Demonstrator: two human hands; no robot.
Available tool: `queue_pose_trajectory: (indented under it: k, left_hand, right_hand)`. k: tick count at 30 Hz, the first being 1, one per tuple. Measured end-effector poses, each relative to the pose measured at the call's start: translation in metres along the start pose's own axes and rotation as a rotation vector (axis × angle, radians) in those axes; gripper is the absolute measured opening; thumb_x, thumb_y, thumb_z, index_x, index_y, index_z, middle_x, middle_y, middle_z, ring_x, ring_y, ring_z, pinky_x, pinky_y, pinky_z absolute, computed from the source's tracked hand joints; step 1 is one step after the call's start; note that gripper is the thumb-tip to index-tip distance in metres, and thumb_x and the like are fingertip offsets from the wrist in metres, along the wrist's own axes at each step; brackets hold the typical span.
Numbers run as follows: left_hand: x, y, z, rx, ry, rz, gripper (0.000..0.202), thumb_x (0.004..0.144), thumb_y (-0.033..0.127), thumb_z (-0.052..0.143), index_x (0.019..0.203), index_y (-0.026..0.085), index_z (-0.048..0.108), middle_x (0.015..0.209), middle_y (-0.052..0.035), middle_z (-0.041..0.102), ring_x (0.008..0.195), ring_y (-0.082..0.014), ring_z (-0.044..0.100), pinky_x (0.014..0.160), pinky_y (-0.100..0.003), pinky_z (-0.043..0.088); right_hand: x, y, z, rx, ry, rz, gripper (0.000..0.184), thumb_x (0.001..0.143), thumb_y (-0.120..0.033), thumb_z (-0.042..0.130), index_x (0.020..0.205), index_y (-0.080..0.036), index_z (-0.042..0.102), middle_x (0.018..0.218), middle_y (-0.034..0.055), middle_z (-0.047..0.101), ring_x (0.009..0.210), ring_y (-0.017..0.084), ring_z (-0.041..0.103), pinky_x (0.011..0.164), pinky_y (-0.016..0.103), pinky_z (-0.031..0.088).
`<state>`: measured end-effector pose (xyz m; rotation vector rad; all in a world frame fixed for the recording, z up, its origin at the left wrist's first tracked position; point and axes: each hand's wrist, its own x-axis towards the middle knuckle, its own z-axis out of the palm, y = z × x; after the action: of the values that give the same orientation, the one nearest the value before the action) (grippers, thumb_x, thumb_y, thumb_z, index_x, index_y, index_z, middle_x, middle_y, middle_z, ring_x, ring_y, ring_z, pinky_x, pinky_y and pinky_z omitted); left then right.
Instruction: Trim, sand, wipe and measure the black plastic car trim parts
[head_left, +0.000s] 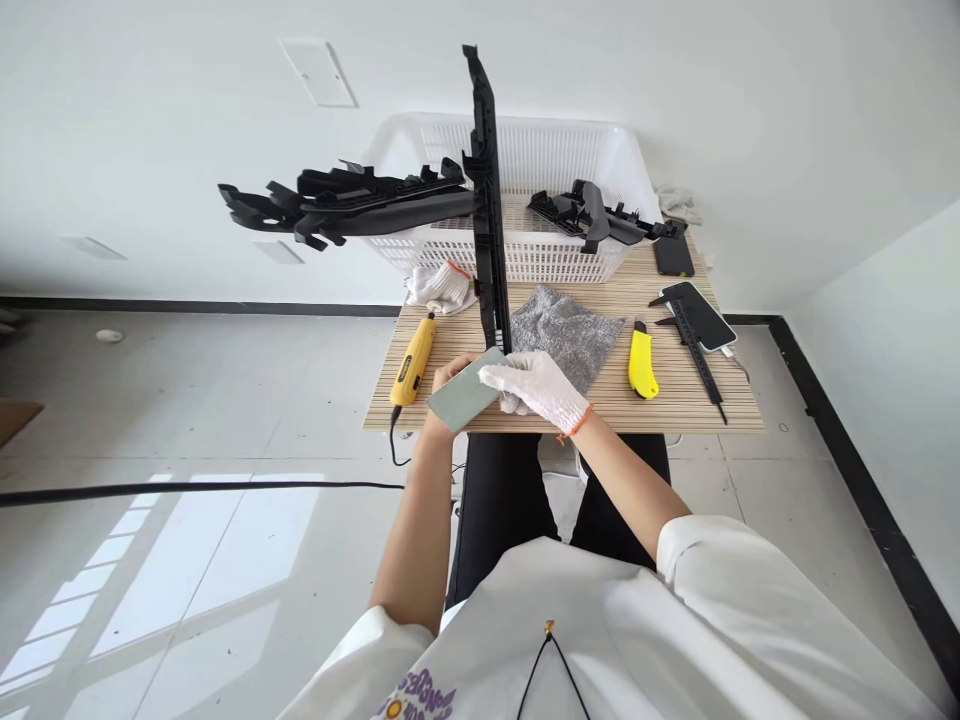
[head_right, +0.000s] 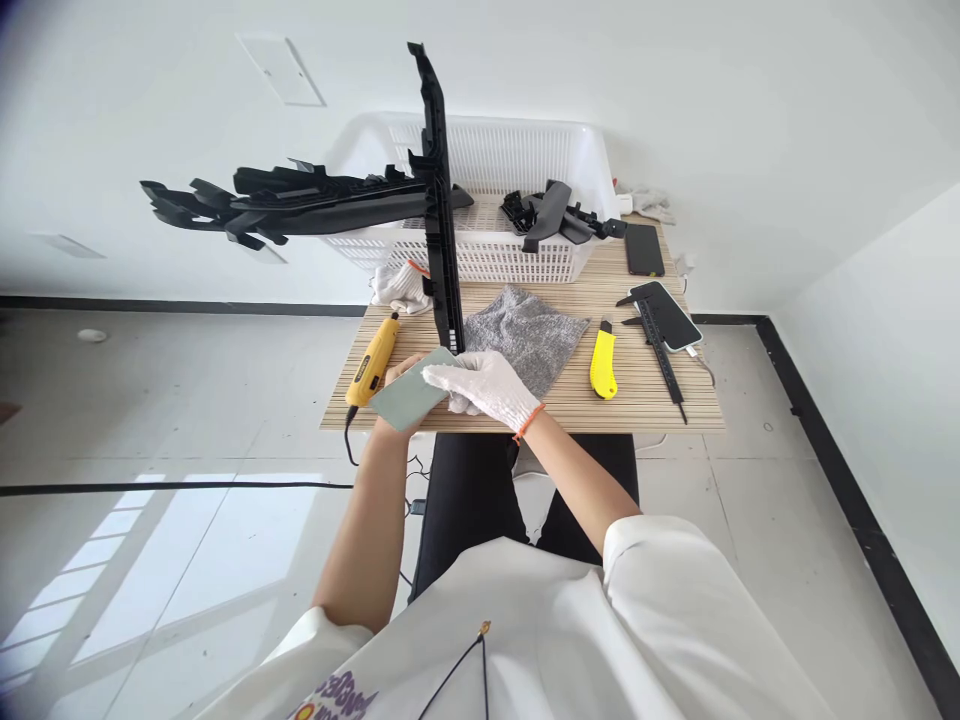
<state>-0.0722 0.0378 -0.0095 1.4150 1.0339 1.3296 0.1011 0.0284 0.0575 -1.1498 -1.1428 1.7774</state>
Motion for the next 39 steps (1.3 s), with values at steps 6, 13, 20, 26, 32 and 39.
queue_pose_trajectory:
  k: [6, 13, 20, 26, 32, 39]
  left_hand:
    - [0.0007, 0.0054, -0.0017, -0.004, 0.002, -0.039, 0.042, 0.064, 0.043, 0.09, 0.09, 0.016, 0.073, 0.092, -0.0082, 0.075, 0.087, -0.0261, 0.072, 0.078, -0.036, 0.059]
    - [0.0017, 0.0029, -0.0027, -0.022, 0.006, -0.032, 0.035, 0.066, 0.042, 0.085, 0.088, 0.017, 0.073, 0.089, -0.0073, 0.075, 0.081, -0.0231, 0.069, 0.075, -0.035, 0.057]
    - [0.0008, 0.0078, -0.0013, -0.019, 0.006, -0.062, 0.038, 0.064, 0.046, 0.085, 0.085, 0.019, 0.07, 0.085, -0.0046, 0.073, 0.081, -0.0224, 0.069, 0.073, -0.032, 0.055]
    - [0.0037, 0.0063, -0.001, -0.022, 0.02, -0.058, 0.04, 0.061, 0.047, 0.088, 0.081, 0.018, 0.071, 0.082, -0.0055, 0.074, 0.08, -0.0241, 0.07, 0.074, -0.035, 0.057]
    - [0.0016, 0.0047, -0.0025, -0.012, 0.018, -0.067, 0.042, 0.061, 0.042, 0.091, 0.088, 0.016, 0.074, 0.093, -0.0089, 0.076, 0.088, -0.0265, 0.071, 0.081, -0.036, 0.059]
    - [-0.0009, 0.0041, -0.0015, -0.011, 0.025, -0.052, 0.046, 0.058, 0.036, 0.094, 0.095, 0.017, 0.075, 0.097, -0.0073, 0.078, 0.093, -0.0256, 0.073, 0.085, -0.034, 0.059]
  right_hand:
    - [0.0016, 0.0049, -0.0032, 0.046, 0.009, -0.002, 0.043, 0.068, -0.05, 0.089, 0.07, -0.019, 0.059, 0.048, -0.0042, 0.056, 0.044, 0.007, 0.051, 0.038, 0.015, 0.033]
    - [0.0, 0.0027, -0.0016, -0.018, -0.012, -0.001, 0.043, 0.069, -0.051, 0.088, 0.072, -0.019, 0.06, 0.051, -0.0034, 0.058, 0.047, 0.008, 0.054, 0.039, 0.015, 0.035]
    - [0.0015, 0.0023, -0.0052, -0.071, -0.006, 0.016, 0.044, 0.069, -0.052, 0.088, 0.071, -0.019, 0.058, 0.052, -0.0035, 0.059, 0.048, 0.008, 0.056, 0.039, 0.014, 0.036]
    - [-0.0011, -0.0003, -0.0056, -0.09, -0.03, 0.025, 0.042, 0.07, -0.051, 0.087, 0.073, -0.018, 0.062, 0.055, -0.0021, 0.061, 0.05, 0.008, 0.058, 0.04, 0.014, 0.039]
    - [-0.0008, -0.0029, -0.0025, -0.073, -0.001, 0.003, 0.043, 0.071, -0.051, 0.087, 0.07, -0.019, 0.057, 0.054, -0.003, 0.059, 0.049, 0.007, 0.056, 0.041, 0.014, 0.039]
    - [-0.0006, -0.0024, -0.0049, -0.054, 0.035, -0.011, 0.041, 0.076, -0.052, 0.083, 0.074, -0.019, 0.06, 0.055, -0.0025, 0.06, 0.049, 0.007, 0.055, 0.041, 0.014, 0.039]
